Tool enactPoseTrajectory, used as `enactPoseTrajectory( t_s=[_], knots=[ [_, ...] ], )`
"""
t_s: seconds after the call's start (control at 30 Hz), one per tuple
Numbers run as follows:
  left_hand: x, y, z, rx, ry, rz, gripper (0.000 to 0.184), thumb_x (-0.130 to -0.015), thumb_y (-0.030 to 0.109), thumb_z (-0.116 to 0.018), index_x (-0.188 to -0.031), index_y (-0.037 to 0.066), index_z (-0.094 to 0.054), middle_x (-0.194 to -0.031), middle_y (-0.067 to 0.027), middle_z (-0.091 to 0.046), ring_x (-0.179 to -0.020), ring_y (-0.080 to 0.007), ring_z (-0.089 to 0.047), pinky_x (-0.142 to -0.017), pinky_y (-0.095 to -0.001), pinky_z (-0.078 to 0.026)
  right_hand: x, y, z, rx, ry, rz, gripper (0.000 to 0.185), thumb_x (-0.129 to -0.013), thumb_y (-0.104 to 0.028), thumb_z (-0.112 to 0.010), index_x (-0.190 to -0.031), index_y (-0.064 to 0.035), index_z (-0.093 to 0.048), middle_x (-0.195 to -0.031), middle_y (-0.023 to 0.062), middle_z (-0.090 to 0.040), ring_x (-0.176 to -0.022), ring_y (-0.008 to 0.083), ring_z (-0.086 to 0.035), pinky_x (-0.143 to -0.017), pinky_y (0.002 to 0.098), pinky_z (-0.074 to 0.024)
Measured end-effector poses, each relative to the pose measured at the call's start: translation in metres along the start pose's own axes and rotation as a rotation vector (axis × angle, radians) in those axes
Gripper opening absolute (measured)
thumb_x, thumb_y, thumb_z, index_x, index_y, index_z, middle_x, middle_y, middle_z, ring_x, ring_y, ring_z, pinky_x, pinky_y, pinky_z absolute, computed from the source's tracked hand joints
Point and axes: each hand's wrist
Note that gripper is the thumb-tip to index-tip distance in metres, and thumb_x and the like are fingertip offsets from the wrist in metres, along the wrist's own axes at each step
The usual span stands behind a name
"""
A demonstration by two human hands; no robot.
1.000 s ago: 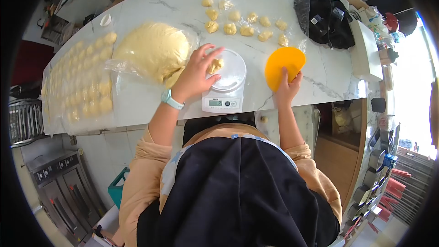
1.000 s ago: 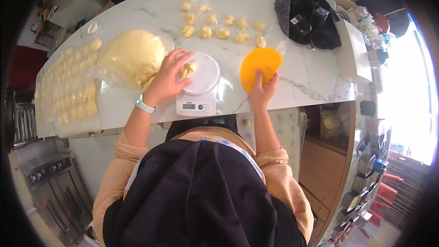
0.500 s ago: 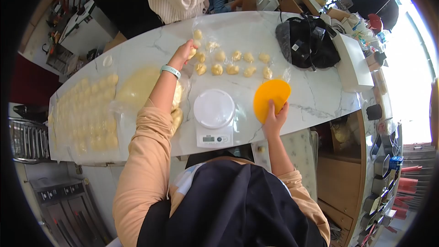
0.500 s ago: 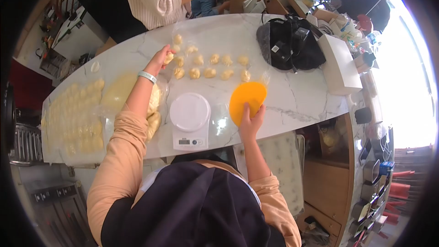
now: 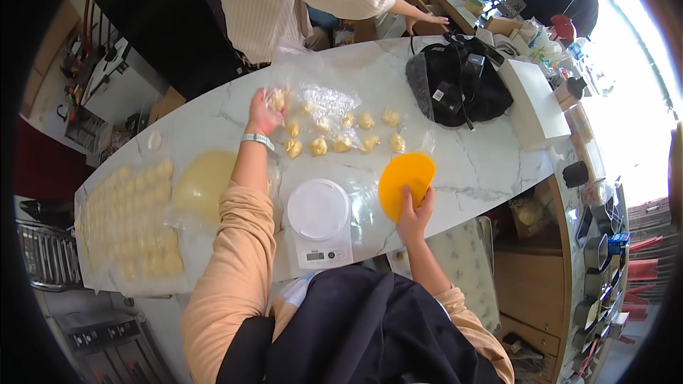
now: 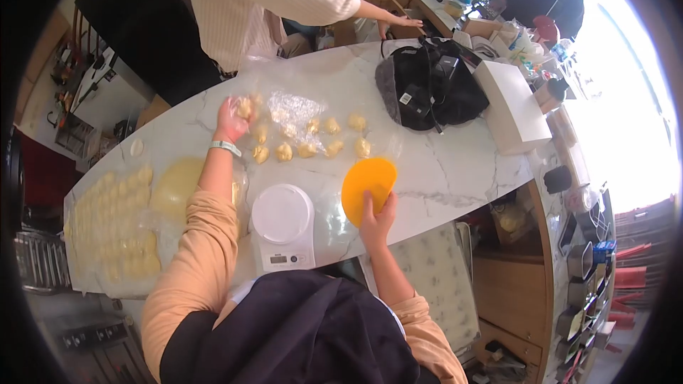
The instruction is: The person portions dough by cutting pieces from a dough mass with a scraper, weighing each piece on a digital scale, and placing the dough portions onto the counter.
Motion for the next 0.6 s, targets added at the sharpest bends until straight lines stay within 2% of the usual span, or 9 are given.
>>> enactPoseTrajectory(
  t_s=[0.07, 0.1, 0.2, 0.3, 0.37, 0.43, 0.5, 0.57, 0.6],
  knots=[
    [-0.046, -0.024, 0.036, -0.326, 0.013, -0.119, 0.041, -0.081, 0.037, -0.064, -0.108, 0.006, -0.061, -0.098, -0.0058, -0.062, -0.082, -0.0171, -0.058, -0.069, -0.0318, -0.047, -0.002, -0.004, -0.002, 0.003, 0.003, 0.004, 0.028, -0.09, -0.01, -0.059, -0.111, 0.0039, -0.047, -0.099, 0.0102, -0.059, -0.091, 0.0147, -0.057, -0.079, 0.0273, -0.0459],
    [-0.042, -0.023, 0.013, -0.416, 0.087, -0.123, 0.034, -0.085, 0.031, -0.06, -0.11, 0.006, -0.061, -0.103, -0.0046, -0.062, -0.09, -0.0166, -0.059, -0.073, -0.0363, -0.049, -0.001, -0.005, -0.002, 0.008, 0.003, 0.0, 0.028, -0.09, -0.01, -0.059, -0.111, 0.0039, -0.047, -0.098, 0.0102, -0.059, -0.09, 0.0146, -0.057, -0.078, 0.0273, -0.046],
    [-0.083, -0.03, 0.009, -0.571, -0.002, -0.161, 0.032, -0.087, 0.026, -0.056, -0.114, 0.009, -0.06, -0.116, -0.0056, -0.06, -0.1, -0.0205, -0.058, -0.082, -0.0411, -0.049, 0.0, 0.001, -0.002, -0.013, 0.018, -0.011, 0.028, -0.089, -0.009, -0.059, -0.111, 0.0036, -0.047, -0.098, 0.0104, -0.06, -0.09, 0.0144, -0.058, -0.078, 0.0272, -0.0464],
    [-0.06, -0.019, -0.054, -1.749, 0.034, -0.226, 0.035, -0.087, 0.018, -0.053, -0.118, 0.002, -0.058, -0.122, -0.0137, -0.058, -0.117, -0.0266, -0.051, -0.096, -0.0377, -0.041, 0.001, -0.004, -0.004, -0.025, 0.031, -0.013, 0.027, -0.089, -0.009, -0.06, -0.111, 0.0032, -0.048, -0.097, 0.0109, -0.062, -0.089, 0.0144, -0.059, -0.077, 0.0276, -0.0473],
    [-0.103, -0.052, 0.013, -2.165, -0.174, -0.511, 0.041, -0.086, 0.013, -0.051, -0.127, 0.005, -0.051, -0.129, -0.0192, -0.051, -0.123, -0.0334, -0.045, -0.103, -0.0393, -0.036, 0.002, 0.004, -0.002, 0.015, 0.041, -0.002, 0.027, -0.088, -0.009, -0.061, -0.11, 0.0028, -0.049, -0.096, 0.0112, -0.063, -0.088, 0.0148, -0.06, -0.076, 0.0279, -0.0479],
    [-0.128, -0.064, 0.039, -2.212, -0.232, -0.561, 0.047, -0.083, 0.008, -0.051, -0.131, 0.008, -0.048, -0.131, -0.0203, -0.049, -0.122, -0.0342, -0.045, -0.106, -0.0394, -0.033, 0.0, 0.005, 0.001, 0.043, 0.052, 0.013, 0.028, -0.088, -0.009, -0.061, -0.111, 0.0023, -0.05, -0.095, 0.0118, -0.064, -0.088, 0.0154, -0.061, -0.076, 0.0282, -0.0485],
    [-0.108, -0.057, 0.006, -1.806, -0.248, -0.613, 0.049, -0.084, 0.008, -0.051, -0.132, 0.007, -0.047, -0.129, -0.0194, -0.051, -0.123, -0.0328, -0.045, -0.106, -0.0397, -0.033, 0.001, 0.004, 0.002, 0.061, 0.033, 0.021, 0.03, -0.087, -0.009, -0.062, -0.111, 0.0018, -0.05, -0.096, 0.0127, -0.065, -0.088, 0.0163, -0.063, -0.075, 0.0287, -0.0492],
    [-0.089, -0.053, -0.012, -1.55, -0.137, -0.648, 0.052, -0.082, 0.009, -0.055, -0.133, 0.006, -0.045, -0.131, -0.0187, -0.05, -0.127, -0.0327, -0.041, -0.107, -0.0374, -0.032, 0.001, 0.009, 0.003, 0.062, 0.064, 0.036, 0.031, -0.087, -0.01, -0.062, -0.112, 0.0015, -0.05, -0.098, 0.0136, -0.065, -0.09, 0.0177, -0.064, -0.076, 0.029, -0.0495],
    [-0.085, -0.05, -0.011, -1.37, -0.059, -0.568, 0.054, -0.083, 0.01, -0.055, -0.135, 0.007, -0.043, -0.132, -0.0181, -0.048, -0.127, -0.0319, -0.04, -0.107, -0.0371, -0.032, 0.0, 0.007, 0.002, 0.062, 0.065, 0.042, 0.031, -0.087, -0.01, -0.063, -0.113, 0.0014, -0.05, -0.099, 0.0141, -0.065, -0.091, 0.0184, -0.064, -0.076, 0.0291, -0.0496]
  ],
)
Point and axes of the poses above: each hand's wrist, its own x-axis away from the middle knuckle, its own z-axis out of the back of the hand, y = z × x
